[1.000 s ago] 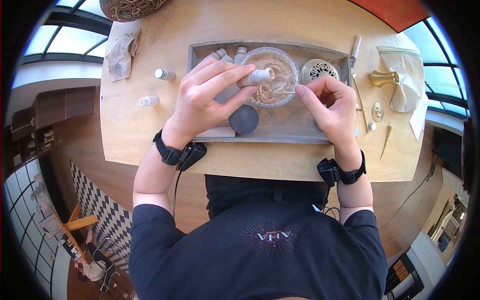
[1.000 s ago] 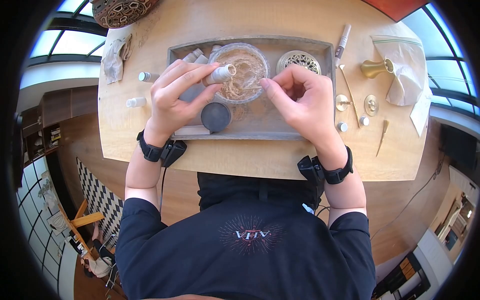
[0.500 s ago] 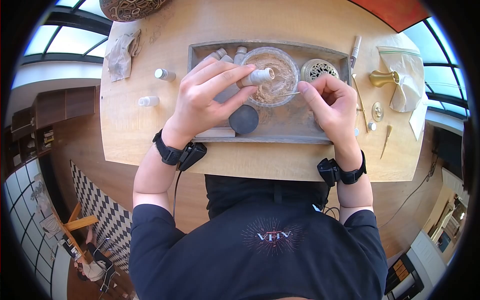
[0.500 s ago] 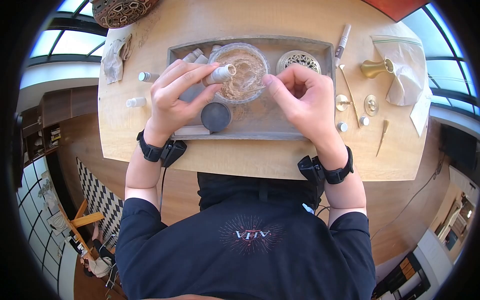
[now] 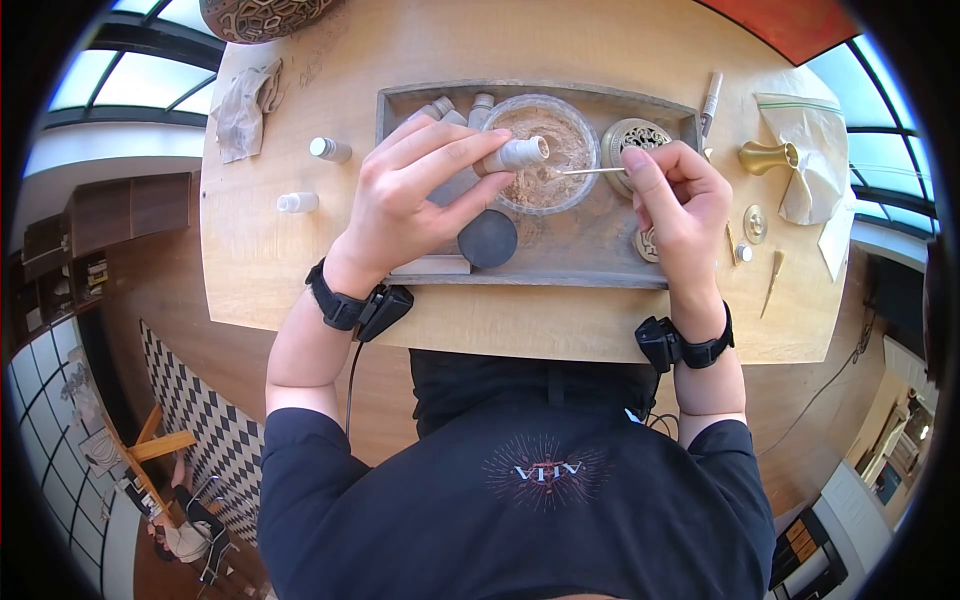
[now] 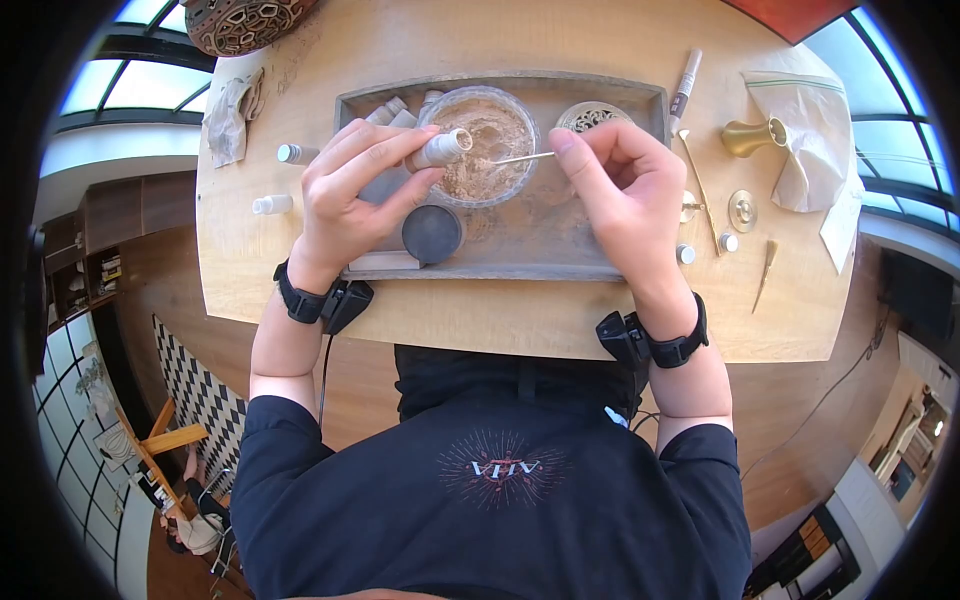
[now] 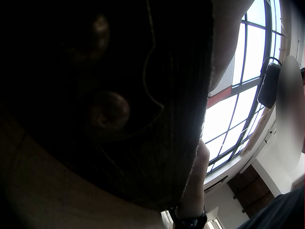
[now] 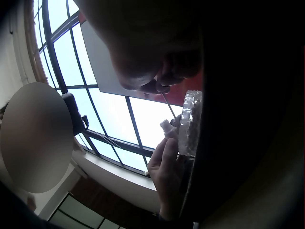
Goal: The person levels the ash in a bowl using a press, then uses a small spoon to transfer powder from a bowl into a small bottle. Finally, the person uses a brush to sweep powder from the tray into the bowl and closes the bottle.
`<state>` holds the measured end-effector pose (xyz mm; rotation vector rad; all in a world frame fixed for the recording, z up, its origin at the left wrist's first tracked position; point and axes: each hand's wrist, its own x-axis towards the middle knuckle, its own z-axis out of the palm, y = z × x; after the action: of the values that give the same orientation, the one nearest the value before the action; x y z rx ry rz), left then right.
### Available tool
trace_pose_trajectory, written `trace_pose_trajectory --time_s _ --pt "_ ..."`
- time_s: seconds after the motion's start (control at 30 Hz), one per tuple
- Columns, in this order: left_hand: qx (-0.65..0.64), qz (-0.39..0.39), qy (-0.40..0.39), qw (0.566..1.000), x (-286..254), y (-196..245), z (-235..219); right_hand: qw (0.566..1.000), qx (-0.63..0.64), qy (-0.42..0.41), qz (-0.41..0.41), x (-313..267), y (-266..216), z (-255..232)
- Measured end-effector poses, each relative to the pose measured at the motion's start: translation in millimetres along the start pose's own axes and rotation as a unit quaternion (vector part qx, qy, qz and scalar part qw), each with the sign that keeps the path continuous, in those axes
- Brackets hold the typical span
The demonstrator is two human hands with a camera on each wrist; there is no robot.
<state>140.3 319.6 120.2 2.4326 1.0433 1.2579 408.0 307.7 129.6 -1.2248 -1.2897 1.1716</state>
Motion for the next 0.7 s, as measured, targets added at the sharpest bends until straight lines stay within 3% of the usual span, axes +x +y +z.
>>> trace_pose_trajectory --time_s 0.27,0.7 --pt "0.003 0.001 -0.006 1.000 -0.3 -0.1 -0.4 0.996 0.056 0.039 -0.051 -0.1 0.6 -4.1" --pt "0.001 0.004 -0.021 1.000 -1.9 -0.8 -0.3 0.998 0.024 -0.007 -0.063 -2.4 1.3 -0.8"
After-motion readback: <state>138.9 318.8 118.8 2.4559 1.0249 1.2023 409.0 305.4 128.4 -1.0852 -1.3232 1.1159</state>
